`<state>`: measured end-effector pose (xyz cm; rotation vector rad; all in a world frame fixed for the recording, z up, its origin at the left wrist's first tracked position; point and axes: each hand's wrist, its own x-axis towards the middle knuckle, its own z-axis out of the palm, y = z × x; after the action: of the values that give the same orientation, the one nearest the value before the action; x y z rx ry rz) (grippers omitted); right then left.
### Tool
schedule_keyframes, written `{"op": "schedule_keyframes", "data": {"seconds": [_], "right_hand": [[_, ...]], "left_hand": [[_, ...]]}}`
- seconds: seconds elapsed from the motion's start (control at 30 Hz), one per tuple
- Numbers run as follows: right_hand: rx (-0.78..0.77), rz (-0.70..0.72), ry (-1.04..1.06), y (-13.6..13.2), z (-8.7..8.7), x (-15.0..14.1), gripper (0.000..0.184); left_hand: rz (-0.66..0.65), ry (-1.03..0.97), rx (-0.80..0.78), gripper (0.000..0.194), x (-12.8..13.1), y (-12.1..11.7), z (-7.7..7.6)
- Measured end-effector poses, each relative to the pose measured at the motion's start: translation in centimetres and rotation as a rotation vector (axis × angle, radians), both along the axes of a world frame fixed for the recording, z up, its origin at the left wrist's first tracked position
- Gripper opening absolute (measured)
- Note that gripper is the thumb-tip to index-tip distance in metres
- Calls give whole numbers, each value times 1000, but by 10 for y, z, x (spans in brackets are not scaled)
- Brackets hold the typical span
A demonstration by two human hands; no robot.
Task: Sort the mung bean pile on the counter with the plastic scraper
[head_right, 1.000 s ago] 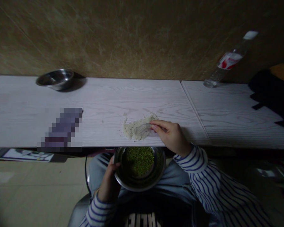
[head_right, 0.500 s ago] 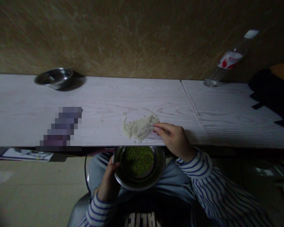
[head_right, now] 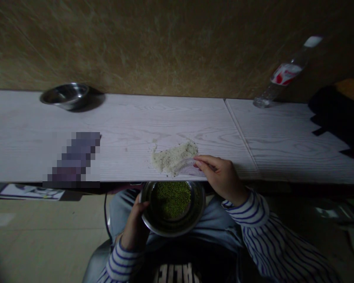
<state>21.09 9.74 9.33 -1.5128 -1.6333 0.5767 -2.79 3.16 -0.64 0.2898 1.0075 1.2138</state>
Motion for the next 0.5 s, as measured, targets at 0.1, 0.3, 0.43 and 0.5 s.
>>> {"op": "schedule_keyframes", "data": {"seconds": [0.1, 0.3, 0.43, 0.5], "right_hand": [[0, 9, 1, 0, 0, -1, 20], [0, -6, 9, -4, 5, 1, 19], [11, 29, -5, -8, 4, -2, 18], [11, 55, -2, -8, 3, -4, 19]], "left_hand": [[2, -8, 3, 44, 0, -1, 2], [-1, -26, -6, 45, 0, -1, 2], [-17, 2, -2, 44, 0, 0, 2], [-6, 23, 5, 43, 1, 0, 4]]}}
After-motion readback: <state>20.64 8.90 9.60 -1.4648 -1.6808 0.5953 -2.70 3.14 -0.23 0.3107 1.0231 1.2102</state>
